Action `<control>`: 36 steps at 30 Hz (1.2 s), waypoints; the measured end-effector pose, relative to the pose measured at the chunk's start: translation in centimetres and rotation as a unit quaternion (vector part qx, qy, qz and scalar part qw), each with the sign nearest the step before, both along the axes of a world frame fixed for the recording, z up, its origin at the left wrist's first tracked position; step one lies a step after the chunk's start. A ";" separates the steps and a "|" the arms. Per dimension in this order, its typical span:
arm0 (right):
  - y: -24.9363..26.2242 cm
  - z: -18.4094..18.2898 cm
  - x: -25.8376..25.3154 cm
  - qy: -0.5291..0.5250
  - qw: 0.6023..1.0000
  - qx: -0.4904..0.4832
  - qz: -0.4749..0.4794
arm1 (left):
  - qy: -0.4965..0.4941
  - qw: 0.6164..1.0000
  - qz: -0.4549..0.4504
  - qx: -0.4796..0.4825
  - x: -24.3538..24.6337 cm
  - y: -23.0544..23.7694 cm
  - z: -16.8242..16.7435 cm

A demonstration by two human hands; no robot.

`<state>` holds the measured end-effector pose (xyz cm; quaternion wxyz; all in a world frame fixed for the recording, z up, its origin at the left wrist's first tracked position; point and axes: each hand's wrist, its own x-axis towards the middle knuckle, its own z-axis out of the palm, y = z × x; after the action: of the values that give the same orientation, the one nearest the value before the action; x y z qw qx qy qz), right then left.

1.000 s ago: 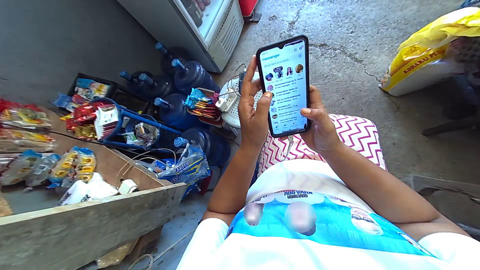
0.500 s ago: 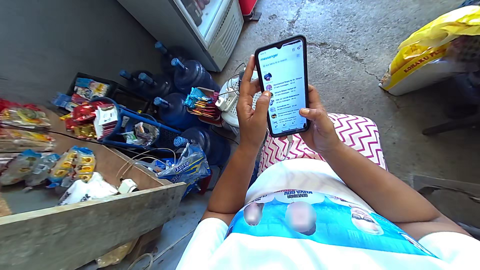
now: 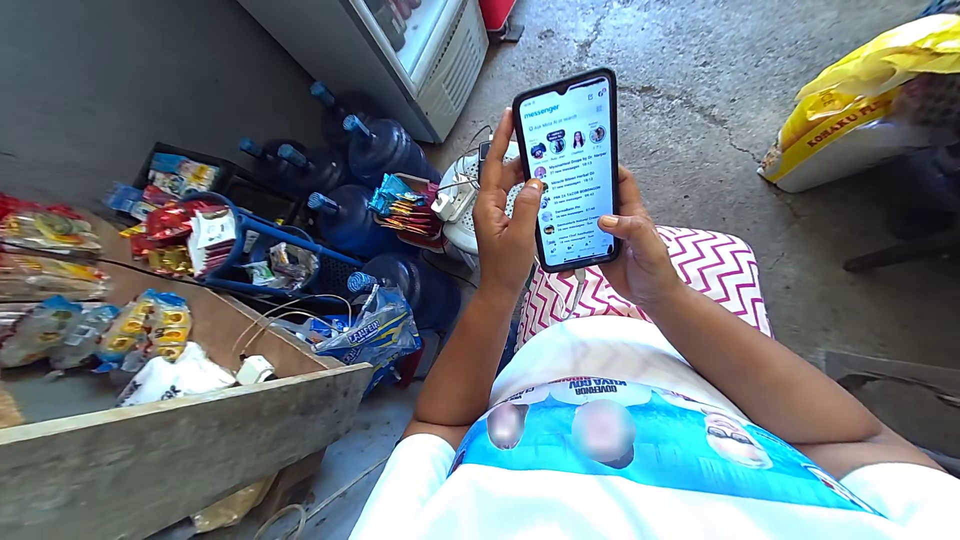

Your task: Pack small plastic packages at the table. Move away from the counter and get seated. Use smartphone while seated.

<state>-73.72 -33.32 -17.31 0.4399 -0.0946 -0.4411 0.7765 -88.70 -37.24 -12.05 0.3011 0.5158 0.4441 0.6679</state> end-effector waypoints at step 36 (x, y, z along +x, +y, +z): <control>0.0 -0.4 -0.1 -0.003 0.998 0.051 -0.032 | -0.019 0.991 0.126 0.030 1.9 1.3 -0.8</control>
<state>-73.83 -33.34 -17.74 0.4676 -0.0888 -0.4784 0.7379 -86.75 -35.91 -12.87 0.2074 0.4520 0.4789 0.7234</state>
